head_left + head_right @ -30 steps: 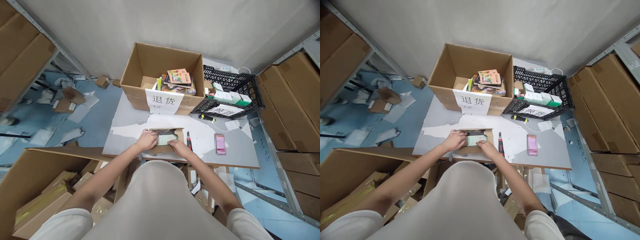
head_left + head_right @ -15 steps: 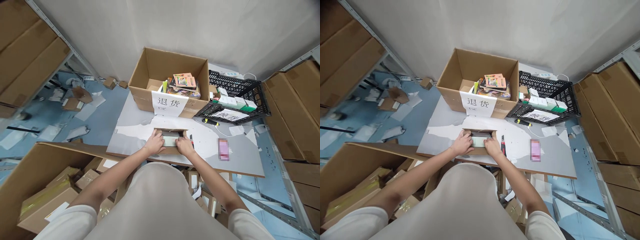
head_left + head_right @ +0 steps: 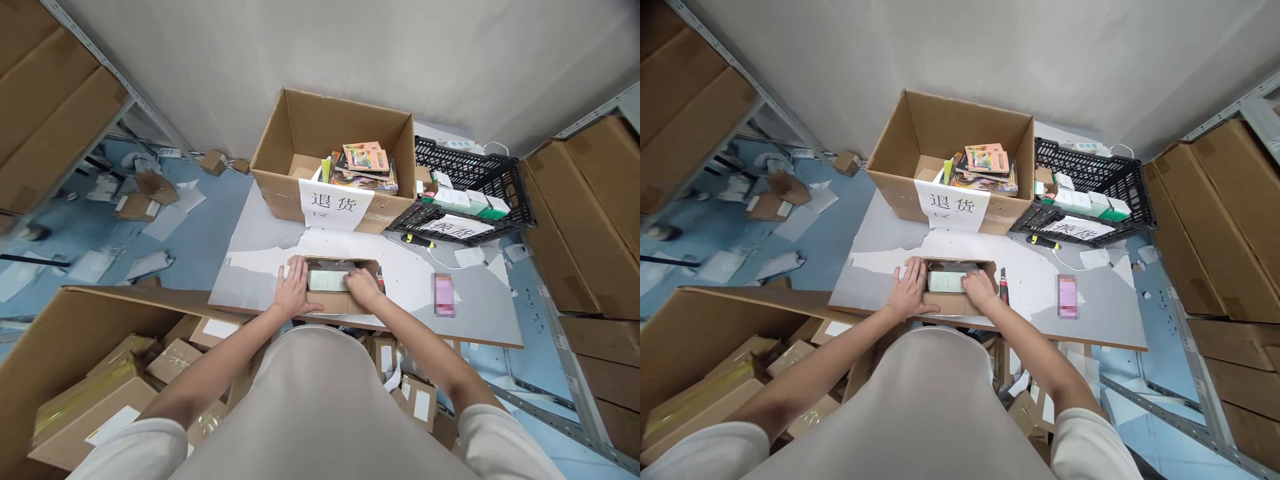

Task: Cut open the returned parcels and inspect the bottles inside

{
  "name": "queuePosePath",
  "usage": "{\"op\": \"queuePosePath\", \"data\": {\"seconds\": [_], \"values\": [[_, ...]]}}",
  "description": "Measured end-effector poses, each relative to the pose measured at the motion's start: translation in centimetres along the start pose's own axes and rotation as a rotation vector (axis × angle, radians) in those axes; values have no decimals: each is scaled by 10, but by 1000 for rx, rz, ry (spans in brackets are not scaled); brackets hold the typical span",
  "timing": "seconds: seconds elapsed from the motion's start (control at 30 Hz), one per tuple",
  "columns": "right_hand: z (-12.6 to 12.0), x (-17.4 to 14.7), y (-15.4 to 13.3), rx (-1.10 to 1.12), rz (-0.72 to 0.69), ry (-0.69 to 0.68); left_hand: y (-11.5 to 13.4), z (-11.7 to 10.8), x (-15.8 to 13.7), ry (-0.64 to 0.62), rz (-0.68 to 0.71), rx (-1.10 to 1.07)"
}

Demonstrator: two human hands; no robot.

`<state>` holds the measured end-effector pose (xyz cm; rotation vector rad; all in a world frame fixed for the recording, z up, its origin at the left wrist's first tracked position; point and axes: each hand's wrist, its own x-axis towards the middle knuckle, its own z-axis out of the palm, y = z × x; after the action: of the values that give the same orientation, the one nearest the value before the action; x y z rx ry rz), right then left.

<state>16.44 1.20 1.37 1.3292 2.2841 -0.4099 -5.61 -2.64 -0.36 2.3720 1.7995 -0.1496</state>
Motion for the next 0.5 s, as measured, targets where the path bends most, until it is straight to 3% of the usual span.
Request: {"op": "queuePosePath", "data": {"seconds": [0.17, 0.27, 0.5], "values": [[10, 50, 5, -14, 58, -207, -2, 3, 3, -58, -13, -11], [16, 62, 11, -56, 62, -262, 0, 3, 5, -74, -29, 1], [30, 52, 13, -145, -52, -92, 0, 2, 5, -92, -31, 7]]}}
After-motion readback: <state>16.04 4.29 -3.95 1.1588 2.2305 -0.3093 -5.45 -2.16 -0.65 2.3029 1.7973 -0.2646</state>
